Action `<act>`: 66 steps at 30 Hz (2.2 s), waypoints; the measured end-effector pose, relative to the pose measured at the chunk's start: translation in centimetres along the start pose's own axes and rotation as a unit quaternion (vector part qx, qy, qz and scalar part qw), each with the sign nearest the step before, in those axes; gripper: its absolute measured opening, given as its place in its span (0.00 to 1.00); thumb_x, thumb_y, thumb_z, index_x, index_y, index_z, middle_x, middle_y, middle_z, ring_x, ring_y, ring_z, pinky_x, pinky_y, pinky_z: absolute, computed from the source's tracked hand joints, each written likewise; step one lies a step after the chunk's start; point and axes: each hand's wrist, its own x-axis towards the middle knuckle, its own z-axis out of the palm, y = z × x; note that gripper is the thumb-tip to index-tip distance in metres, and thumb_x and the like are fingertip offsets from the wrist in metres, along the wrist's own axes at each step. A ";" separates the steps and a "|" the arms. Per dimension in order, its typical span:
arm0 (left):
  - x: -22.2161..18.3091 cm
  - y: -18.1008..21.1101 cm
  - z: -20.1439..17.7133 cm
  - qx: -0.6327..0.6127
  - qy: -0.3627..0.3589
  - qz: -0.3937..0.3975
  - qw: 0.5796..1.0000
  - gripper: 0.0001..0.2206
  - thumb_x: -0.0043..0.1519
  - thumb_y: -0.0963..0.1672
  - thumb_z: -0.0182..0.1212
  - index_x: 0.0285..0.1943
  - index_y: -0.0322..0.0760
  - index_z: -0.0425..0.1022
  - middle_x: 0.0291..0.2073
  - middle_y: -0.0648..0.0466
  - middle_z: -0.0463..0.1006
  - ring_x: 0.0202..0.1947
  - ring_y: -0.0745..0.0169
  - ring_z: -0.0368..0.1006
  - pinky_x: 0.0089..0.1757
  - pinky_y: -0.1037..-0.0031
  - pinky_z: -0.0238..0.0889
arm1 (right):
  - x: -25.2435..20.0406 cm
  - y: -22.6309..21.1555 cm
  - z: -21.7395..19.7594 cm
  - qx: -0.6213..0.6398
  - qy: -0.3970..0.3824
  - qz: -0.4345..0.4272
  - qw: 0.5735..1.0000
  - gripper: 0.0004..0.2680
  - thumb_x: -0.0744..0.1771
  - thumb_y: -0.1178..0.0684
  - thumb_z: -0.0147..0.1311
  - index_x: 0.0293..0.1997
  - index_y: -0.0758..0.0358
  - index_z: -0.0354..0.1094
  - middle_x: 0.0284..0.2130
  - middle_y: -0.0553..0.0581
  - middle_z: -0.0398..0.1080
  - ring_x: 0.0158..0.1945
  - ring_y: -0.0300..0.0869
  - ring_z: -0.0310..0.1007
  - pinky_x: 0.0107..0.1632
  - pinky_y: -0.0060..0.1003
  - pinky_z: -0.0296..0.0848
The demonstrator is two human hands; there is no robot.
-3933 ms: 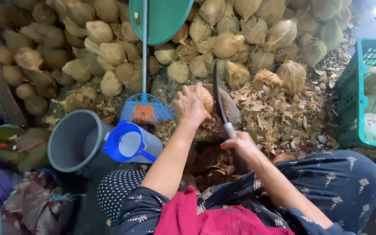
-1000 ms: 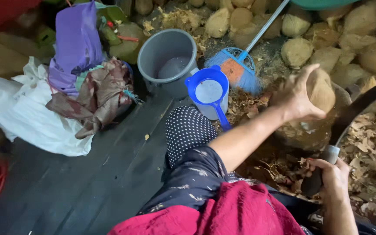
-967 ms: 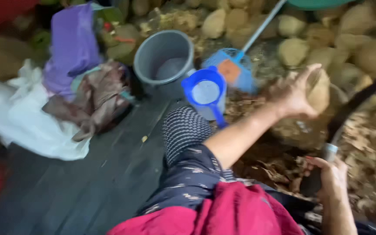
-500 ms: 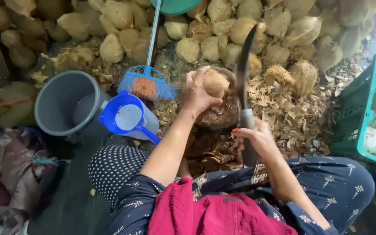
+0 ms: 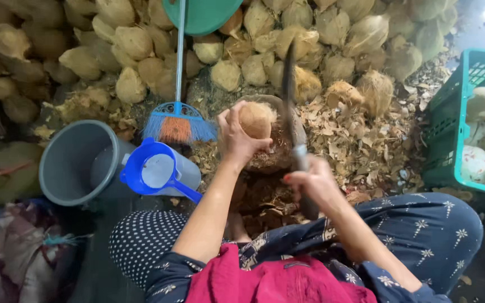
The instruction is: The person sits on the floor and uses a large curved knife to peel the husk off a coconut. They hold the coconut in one hand and repeatedly strike it against a wooden stump to remove the outer layer. The person then places the peeled coconut into a blue plastic container.
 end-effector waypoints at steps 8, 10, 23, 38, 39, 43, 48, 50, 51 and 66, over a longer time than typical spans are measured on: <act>0.3 -0.2 -0.3 0.047 -0.033 0.069 0.996 0.51 0.30 0.46 0.88 0.66 0.61 0.62 0.64 0.39 0.59 0.60 0.21 0.66 0.53 0.35 0.64 | 4.3 3.1 -0.9 0.050 0.071 -0.442 0.893 0.05 0.60 0.68 0.55 0.33 0.70 0.63 0.10 0.60 0.64 0.11 0.45 0.69 0.22 0.34 0.70; 0.3 0.3 -1.3 0.056 -0.045 0.096 0.993 0.50 0.30 0.45 0.87 0.65 0.62 0.63 0.64 0.40 0.59 0.60 0.22 0.65 0.54 0.36 0.63 | 4.7 4.7 -0.1 -0.013 0.024 -0.244 0.969 0.04 0.57 0.65 0.57 0.27 0.69 0.65 0.08 0.61 0.64 0.09 0.47 0.69 0.20 0.37 0.69; 0.4 -1.3 -1.2 0.088 -0.049 0.214 0.972 0.57 0.31 0.42 0.85 0.73 0.54 0.54 0.63 0.35 0.61 0.61 0.24 0.65 0.54 0.34 0.63 | 4.6 4.8 1.1 0.010 -0.013 -0.084 0.996 0.03 0.56 0.66 0.58 0.23 0.73 0.69 0.07 0.68 0.63 0.07 0.53 0.66 0.13 0.44 0.63; 0.0 -1.5 0.2 0.128 0.026 0.144 0.981 0.54 0.30 0.44 0.82 0.70 0.61 0.56 0.65 0.48 0.58 0.64 0.30 0.61 0.52 0.39 0.69 | 6.5 9.9 1.9 0.049 -0.027 -0.037 0.998 0.06 0.56 0.65 0.60 0.28 0.74 0.65 0.08 0.65 0.62 0.07 0.51 0.64 0.12 0.43 0.63; 0.5 -1.2 -0.1 0.128 0.026 0.146 0.981 0.54 0.30 0.44 0.82 0.70 0.61 0.56 0.65 0.48 0.58 0.64 0.30 0.61 0.52 0.39 0.69 | 5.3 7.5 1.7 0.051 -0.027 -0.039 0.998 0.06 0.56 0.65 0.60 0.28 0.74 0.65 0.08 0.65 0.62 0.07 0.51 0.64 0.12 0.43 0.63; 1.2 0.2 -1.1 0.092 -0.007 0.067 0.993 0.54 0.33 0.44 0.86 0.71 0.53 0.55 0.63 0.39 0.58 0.61 0.26 0.64 0.53 0.38 0.66 | -0.8 -2.5 0.6 0.034 0.018 -0.220 0.975 0.03 0.56 0.66 0.57 0.25 0.70 0.66 0.08 0.64 0.64 0.10 0.49 0.69 0.21 0.40 0.69; 1.9 0.3 -1.0 0.102 -0.027 0.041 0.994 0.55 0.29 0.45 0.88 0.70 0.50 0.58 0.62 0.41 0.59 0.59 0.22 0.65 0.49 0.36 0.69 | 3.6 2.1 0.7 0.109 0.074 -0.462 0.877 0.05 0.61 0.67 0.59 0.27 0.67 0.67 0.13 0.60 0.68 0.13 0.44 0.71 0.20 0.30 0.68; 1.8 0.0 -1.1 0.098 -0.031 0.047 0.994 0.54 0.30 0.45 0.87 0.70 0.50 0.58 0.61 0.42 0.58 0.58 0.19 0.65 0.48 0.34 0.69 | 9.4 8.9 1.2 0.019 -0.021 -0.081 0.996 0.04 0.55 0.64 0.59 0.18 0.72 0.66 0.06 0.65 0.61 0.07 0.51 0.63 0.13 0.43 0.62; 1.4 0.3 -1.5 0.098 -0.032 0.048 0.994 0.54 0.30 0.45 0.87 0.70 0.50 0.58 0.61 0.42 0.58 0.58 0.19 0.65 0.48 0.34 0.69 | 7.9 8.8 1.8 0.020 -0.021 -0.081 0.996 0.04 0.55 0.64 0.59 0.18 0.72 0.66 0.06 0.65 0.61 0.07 0.51 0.63 0.13 0.43 0.62; 3.2 -1.5 -2.2 0.055 -0.099 0.140 0.984 0.53 0.25 0.45 0.83 0.67 0.61 0.61 0.64 0.49 0.62 0.62 0.33 0.67 0.60 0.51 0.60 | -0.3 -2.9 -0.2 0.048 0.022 -0.458 0.887 0.07 0.61 0.62 0.62 0.24 0.70 0.67 0.09 0.60 0.66 0.12 0.43 0.70 0.24 0.28 0.70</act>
